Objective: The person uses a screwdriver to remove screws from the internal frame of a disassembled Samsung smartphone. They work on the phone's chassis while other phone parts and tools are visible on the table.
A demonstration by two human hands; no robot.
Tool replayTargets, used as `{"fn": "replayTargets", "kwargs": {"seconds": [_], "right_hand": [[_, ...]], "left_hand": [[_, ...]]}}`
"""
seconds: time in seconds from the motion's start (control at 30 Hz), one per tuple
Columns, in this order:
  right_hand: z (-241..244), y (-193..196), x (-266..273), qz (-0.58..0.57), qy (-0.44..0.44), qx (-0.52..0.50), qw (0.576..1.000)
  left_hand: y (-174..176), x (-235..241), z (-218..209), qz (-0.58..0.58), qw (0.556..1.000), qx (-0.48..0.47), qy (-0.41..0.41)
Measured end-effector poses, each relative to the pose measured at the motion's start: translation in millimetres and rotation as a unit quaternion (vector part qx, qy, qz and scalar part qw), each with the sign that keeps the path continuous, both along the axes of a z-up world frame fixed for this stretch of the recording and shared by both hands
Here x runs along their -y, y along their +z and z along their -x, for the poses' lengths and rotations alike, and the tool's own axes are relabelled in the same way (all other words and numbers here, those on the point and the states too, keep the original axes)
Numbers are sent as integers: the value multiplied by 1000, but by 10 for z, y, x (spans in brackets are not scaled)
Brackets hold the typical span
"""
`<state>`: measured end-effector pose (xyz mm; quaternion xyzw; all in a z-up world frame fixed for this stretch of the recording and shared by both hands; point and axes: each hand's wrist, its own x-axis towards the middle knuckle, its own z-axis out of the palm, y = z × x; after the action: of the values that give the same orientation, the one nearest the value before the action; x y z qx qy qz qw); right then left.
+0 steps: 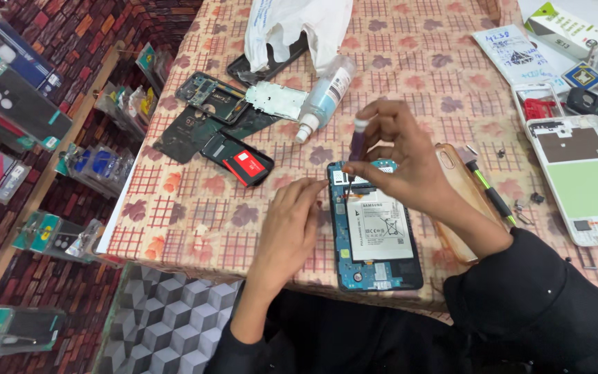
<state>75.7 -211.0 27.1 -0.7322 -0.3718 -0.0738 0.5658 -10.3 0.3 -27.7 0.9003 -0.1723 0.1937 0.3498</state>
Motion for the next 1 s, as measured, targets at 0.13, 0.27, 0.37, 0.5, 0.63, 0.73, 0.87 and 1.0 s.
{"fn": "replayTargets", "kwargs": {"seconds": [0.13,0.27,0.37,0.5,0.63,0.73,0.87,1.0], "right_hand": [[-24,-87,-57,37,-30,46,998],[-74,-121,-36,-18,-38,4,999],[-114,-123,-4,-35,-89,24,995],[-208,-141,38,27,-202,96,974],[-343,-202,95,-9,-149,20,989],[-440,-267,164,-55,-104,-41,992],[-573,-294,290,-70,-138,-31,987],[-672,-292,400,-17,-163,-70,984]], "left_hand": [[-59,3,29,40,999,-9,-2],[-81,-6,28,2,1000,10,-12],[-102,23,36,-23,1000,-1,2],[-140,54,54,-52,998,18,11],[-170,50,50,-64,998,9,17],[-193,55,35,-70,997,10,20],[-197,59,34,-80,997,10,21],[-180,55,42,-76,997,2,17]]}}
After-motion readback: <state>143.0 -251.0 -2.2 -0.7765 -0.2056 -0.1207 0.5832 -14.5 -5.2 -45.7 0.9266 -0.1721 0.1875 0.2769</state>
